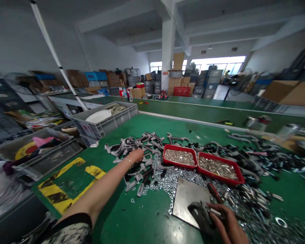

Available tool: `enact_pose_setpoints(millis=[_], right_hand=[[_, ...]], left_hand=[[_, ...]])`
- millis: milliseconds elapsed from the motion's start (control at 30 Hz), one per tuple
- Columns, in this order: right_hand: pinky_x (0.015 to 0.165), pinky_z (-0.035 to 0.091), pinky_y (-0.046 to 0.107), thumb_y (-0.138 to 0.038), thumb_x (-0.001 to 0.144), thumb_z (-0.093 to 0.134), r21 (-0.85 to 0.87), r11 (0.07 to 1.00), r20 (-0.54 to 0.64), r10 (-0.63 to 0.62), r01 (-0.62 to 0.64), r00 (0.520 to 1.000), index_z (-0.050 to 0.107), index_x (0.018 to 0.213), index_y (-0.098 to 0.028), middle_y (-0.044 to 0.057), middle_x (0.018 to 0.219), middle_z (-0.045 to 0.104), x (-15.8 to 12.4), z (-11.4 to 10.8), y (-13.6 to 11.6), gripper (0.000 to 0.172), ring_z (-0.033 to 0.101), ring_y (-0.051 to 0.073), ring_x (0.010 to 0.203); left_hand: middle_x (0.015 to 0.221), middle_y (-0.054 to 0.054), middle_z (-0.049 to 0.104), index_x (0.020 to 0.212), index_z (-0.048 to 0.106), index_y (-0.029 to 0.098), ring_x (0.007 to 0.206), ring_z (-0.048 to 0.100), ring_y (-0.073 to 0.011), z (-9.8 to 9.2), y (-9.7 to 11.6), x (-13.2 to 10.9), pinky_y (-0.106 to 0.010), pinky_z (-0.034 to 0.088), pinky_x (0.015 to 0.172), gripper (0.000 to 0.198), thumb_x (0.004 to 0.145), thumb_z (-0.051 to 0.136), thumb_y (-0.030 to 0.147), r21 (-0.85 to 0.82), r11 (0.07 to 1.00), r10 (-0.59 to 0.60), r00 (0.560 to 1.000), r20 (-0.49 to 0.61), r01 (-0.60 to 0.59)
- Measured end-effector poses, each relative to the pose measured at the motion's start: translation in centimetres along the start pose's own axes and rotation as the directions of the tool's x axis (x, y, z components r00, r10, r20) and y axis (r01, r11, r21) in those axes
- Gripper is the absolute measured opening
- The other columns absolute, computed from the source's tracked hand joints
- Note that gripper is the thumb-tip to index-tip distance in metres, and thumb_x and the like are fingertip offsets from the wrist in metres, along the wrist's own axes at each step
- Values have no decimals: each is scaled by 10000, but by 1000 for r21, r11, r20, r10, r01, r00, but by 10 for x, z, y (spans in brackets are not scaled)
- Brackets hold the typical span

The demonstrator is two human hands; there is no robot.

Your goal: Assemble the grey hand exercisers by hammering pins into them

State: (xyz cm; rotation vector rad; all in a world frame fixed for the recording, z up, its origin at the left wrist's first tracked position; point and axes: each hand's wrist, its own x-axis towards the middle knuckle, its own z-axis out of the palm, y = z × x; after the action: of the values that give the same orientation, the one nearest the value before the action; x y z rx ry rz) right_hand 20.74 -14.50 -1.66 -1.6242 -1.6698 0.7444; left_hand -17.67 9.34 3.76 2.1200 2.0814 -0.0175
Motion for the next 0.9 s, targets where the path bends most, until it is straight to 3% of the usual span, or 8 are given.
enact_pose_setpoints(millis=[233, 333, 433, 567, 667, 733, 800, 900], right_hand=[[741, 581, 353, -552, 909, 509, 423, 886, -114, 261, -191, 959, 489, 1143, -225, 61, 867, 747, -10, 2, -18, 402, 729, 233, 771], [728, 567, 355, -556, 873, 592, 630, 729, 29, 322, -268, 946, 522, 1152, -198, 39, 799, 734, -10, 4, -21, 459, 716, 226, 741], [736, 558, 330, -504, 831, 686, 774, 493, 222, 378, -398, 899, 643, 1048, -170, 54, 840, 731, -15, 6, -20, 401, 702, 200, 744], [792, 546, 310, -475, 826, 707, 778, 319, 425, 366, -541, 828, 710, 907, -161, 72, 908, 727, -33, 4, -24, 325, 690, 177, 797], [656, 523, 258, -539, 855, 637, 687, 511, 401, 327, -517, 856, 693, 839, -161, 34, 770, 681, -43, 1, -32, 382, 641, 158, 684], [613, 500, 243, -562, 857, 611, 545, 756, 202, 302, -363, 932, 661, 790, -181, 12, 727, 650, -45, -1, -38, 390, 612, 160, 657], [647, 509, 249, -540, 876, 585, 320, 929, 4, 197, -188, 980, 643, 807, -208, 12, 755, 667, -45, -2, -44, 344, 628, 181, 704], [683, 528, 262, -475, 934, 499, 91, 995, -38, 40, -37, 998, 618, 970, -232, 38, 851, 728, -46, -1, -51, 273, 686, 211, 779]], left_hand=[[1334, -138, 549, 1231, 594, 143, 1264, 514, -264, -30, 10, -39, -450, 435, 1065, 366, 898, 445, 117, -194, 952, 183, 947, -264, -238], [1422, -77, 502, 1283, 586, 215, 1291, 502, -247, -27, 27, -85, -460, 431, 1090, 436, 884, 419, 167, -626, 573, 380, 848, -369, -529], [1482, -94, 433, 1217, 644, 205, 1193, 589, -291, -7, 56, -134, -490, 501, 1008, 391, 937, 393, 312, -941, 116, 454, 860, -234, -318], [1288, -113, 552, 991, 631, 172, 1038, 665, -283, 35, 98, -183, -473, 532, 947, 272, 843, 651, 399, -978, -198, 403, 915, -19, 67], [1135, -73, 604, 1116, 564, 218, 998, 665, -249, 66, 125, -209, -400, 534, 895, 502, 684, 806, 296, -920, -321, 498, 866, 36, 223], [1106, -73, 602, 1190, 547, 219, 909, 665, -205, 80, 139, -223, -329, 535, 794, 587, 670, 806, 302, -893, -339, 571, 819, 54, 295], [992, -47, 608, 1168, 558, 197, 703, 622, -118, 86, 152, -234, -242, 487, 626, 504, 742, 757, 377, -902, -284, 592, 800, 103, 326], [767, 14, 587, 1055, 544, 174, 480, 488, -51, 85, 167, -242, -182, 352, 459, 388, 902, 555, 530, -951, -114, 516, 836, 189, 286]])
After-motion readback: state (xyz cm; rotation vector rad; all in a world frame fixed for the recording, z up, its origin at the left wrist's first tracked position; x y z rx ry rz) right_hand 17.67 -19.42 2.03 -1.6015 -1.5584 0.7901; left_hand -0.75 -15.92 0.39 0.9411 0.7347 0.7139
